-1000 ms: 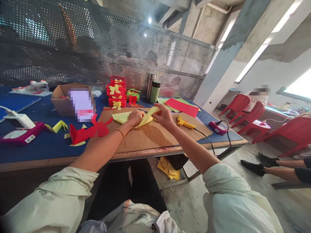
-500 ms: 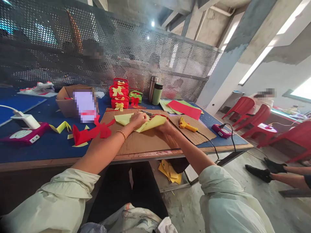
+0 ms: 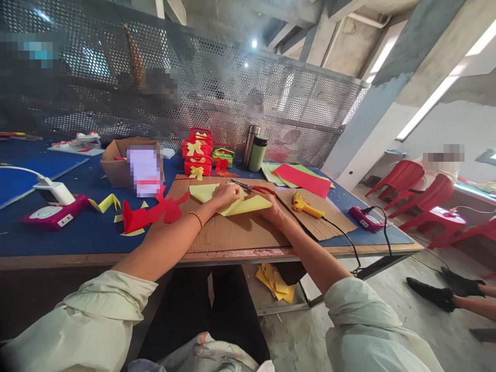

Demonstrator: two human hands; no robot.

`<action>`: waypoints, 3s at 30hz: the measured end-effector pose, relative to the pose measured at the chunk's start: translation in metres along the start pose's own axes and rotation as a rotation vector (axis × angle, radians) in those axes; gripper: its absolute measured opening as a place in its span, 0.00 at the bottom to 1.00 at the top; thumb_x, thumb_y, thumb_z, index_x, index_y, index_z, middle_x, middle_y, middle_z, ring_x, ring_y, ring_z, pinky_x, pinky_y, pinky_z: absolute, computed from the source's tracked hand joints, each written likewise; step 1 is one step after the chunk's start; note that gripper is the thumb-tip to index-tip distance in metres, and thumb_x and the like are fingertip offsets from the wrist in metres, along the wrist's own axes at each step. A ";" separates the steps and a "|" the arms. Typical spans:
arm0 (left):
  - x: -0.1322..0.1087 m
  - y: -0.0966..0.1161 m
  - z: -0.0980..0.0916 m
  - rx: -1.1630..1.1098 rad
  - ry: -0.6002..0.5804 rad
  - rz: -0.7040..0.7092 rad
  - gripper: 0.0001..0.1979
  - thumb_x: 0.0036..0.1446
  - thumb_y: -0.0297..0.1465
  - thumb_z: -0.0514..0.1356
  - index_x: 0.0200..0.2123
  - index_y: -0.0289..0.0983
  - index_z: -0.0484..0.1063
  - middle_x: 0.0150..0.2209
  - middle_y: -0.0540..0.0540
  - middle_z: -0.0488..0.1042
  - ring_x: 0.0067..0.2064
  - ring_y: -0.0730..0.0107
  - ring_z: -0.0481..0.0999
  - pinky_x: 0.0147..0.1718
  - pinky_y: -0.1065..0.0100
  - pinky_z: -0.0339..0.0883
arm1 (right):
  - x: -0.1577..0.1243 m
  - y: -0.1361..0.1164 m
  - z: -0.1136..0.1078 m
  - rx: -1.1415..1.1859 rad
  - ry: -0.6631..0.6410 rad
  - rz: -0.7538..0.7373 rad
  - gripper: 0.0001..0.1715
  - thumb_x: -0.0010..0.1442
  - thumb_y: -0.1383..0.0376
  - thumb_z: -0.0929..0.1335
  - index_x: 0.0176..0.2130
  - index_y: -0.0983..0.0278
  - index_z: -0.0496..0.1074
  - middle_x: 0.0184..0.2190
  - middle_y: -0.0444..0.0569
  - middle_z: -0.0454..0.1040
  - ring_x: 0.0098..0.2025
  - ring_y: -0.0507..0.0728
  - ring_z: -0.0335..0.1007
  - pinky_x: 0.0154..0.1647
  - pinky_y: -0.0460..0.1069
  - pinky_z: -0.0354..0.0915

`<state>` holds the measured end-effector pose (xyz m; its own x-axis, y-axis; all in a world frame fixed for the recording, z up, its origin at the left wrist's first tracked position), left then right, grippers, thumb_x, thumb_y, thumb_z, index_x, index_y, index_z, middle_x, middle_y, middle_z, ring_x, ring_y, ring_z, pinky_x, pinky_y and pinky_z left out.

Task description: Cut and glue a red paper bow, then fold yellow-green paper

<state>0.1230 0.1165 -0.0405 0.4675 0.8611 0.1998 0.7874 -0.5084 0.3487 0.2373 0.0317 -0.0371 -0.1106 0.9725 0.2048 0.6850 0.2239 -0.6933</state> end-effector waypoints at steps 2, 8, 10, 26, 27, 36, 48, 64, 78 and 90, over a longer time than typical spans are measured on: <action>-0.007 0.008 -0.002 0.001 -0.012 0.025 0.09 0.60 0.32 0.60 0.41 0.43 0.80 0.48 0.43 0.80 0.51 0.56 0.77 0.49 0.61 0.69 | -0.011 -0.010 -0.004 0.036 -0.003 -0.110 0.17 0.59 0.52 0.72 0.42 0.59 0.82 0.45 0.54 0.84 0.47 0.64 0.81 0.50 0.57 0.76; -0.048 0.046 -0.006 -0.013 -0.089 0.170 0.07 0.60 0.30 0.61 0.39 0.40 0.81 0.40 0.42 0.80 0.50 0.55 0.77 0.49 0.62 0.68 | -0.069 -0.037 -0.014 0.046 0.021 -0.346 0.21 0.66 0.48 0.69 0.41 0.59 0.84 0.44 0.55 0.85 0.50 0.64 0.82 0.53 0.55 0.75; -0.070 0.061 -0.005 -0.021 -0.130 0.229 0.05 0.59 0.30 0.62 0.36 0.40 0.80 0.36 0.44 0.80 0.49 0.56 0.77 0.49 0.63 0.68 | -0.099 -0.049 -0.014 0.023 0.052 -0.428 0.22 0.71 0.50 0.66 0.44 0.59 0.84 0.45 0.56 0.85 0.49 0.61 0.82 0.51 0.53 0.75; -0.144 0.102 -0.009 -0.185 -0.226 0.322 0.05 0.59 0.26 0.61 0.31 0.39 0.74 0.29 0.49 0.70 0.34 0.64 0.71 0.41 0.63 0.66 | -0.206 -0.003 -0.022 0.372 0.513 0.065 0.16 0.66 0.54 0.69 0.39 0.62 0.81 0.40 0.54 0.85 0.34 0.57 0.82 0.37 0.52 0.78; -0.144 0.102 -0.009 -0.189 -0.221 0.322 0.05 0.59 0.26 0.61 0.31 0.39 0.74 0.29 0.50 0.70 0.34 0.64 0.71 0.41 0.63 0.66 | -0.206 0.008 -0.022 0.445 0.525 0.187 0.20 0.63 0.49 0.70 0.35 0.63 0.80 0.34 0.53 0.84 0.27 0.55 0.78 0.30 0.50 0.76; -0.142 0.098 -0.006 -0.214 -0.204 0.318 0.03 0.58 0.28 0.62 0.32 0.40 0.75 0.29 0.50 0.71 0.35 0.63 0.72 0.42 0.63 0.67 | -0.186 0.005 0.033 0.653 0.254 0.462 0.42 0.45 0.27 0.70 0.21 0.62 0.67 0.18 0.45 0.68 0.21 0.52 0.63 0.21 0.47 0.60; -0.139 0.100 -0.007 -0.173 -0.252 0.320 0.03 0.58 0.29 0.60 0.32 0.40 0.74 0.28 0.50 0.70 0.35 0.63 0.72 0.39 0.65 0.65 | -0.194 0.018 0.047 0.752 0.275 0.553 0.29 0.43 0.41 0.75 0.28 0.64 0.77 0.22 0.46 0.72 0.25 0.52 0.63 0.25 0.47 0.56; -0.166 0.111 -0.006 -0.105 -0.248 0.376 0.04 0.60 0.27 0.61 0.32 0.39 0.74 0.30 0.48 0.72 0.38 0.61 0.73 0.43 0.63 0.65 | -0.202 0.006 0.061 0.985 0.304 0.542 0.23 0.38 0.50 0.78 0.22 0.63 0.71 0.19 0.41 0.69 0.21 0.49 0.59 0.22 0.45 0.55; -0.176 0.114 -0.010 -0.029 -0.162 0.396 0.03 0.62 0.28 0.63 0.34 0.39 0.77 0.34 0.45 0.74 0.41 0.59 0.73 0.46 0.59 0.63 | -0.194 0.015 0.046 0.845 0.582 0.529 0.19 0.42 0.51 0.72 0.17 0.62 0.67 0.15 0.39 0.58 0.20 0.48 0.50 0.20 0.46 0.48; -0.327 -0.045 -0.020 -0.625 0.504 -0.276 0.16 0.65 0.47 0.60 0.41 0.40 0.72 0.39 0.44 0.75 0.39 0.64 0.76 0.41 0.62 0.72 | -0.223 0.007 0.043 0.543 0.673 0.348 0.20 0.52 0.48 0.71 0.24 0.62 0.78 0.21 0.44 0.70 0.26 0.54 0.62 0.28 0.48 0.59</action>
<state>-0.0736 -0.1420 -0.1030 -0.0605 0.9287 0.3658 0.4105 -0.3109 0.8572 0.2360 -0.1805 -0.1176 0.5946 0.7871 0.1642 0.1514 0.0909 -0.9843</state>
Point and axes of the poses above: each hand's wrist, its own x-axis towards the middle knuckle, its own z-axis out of the palm, y = z × x, the point moved 10 cm from there along x, towards the middle knuckle
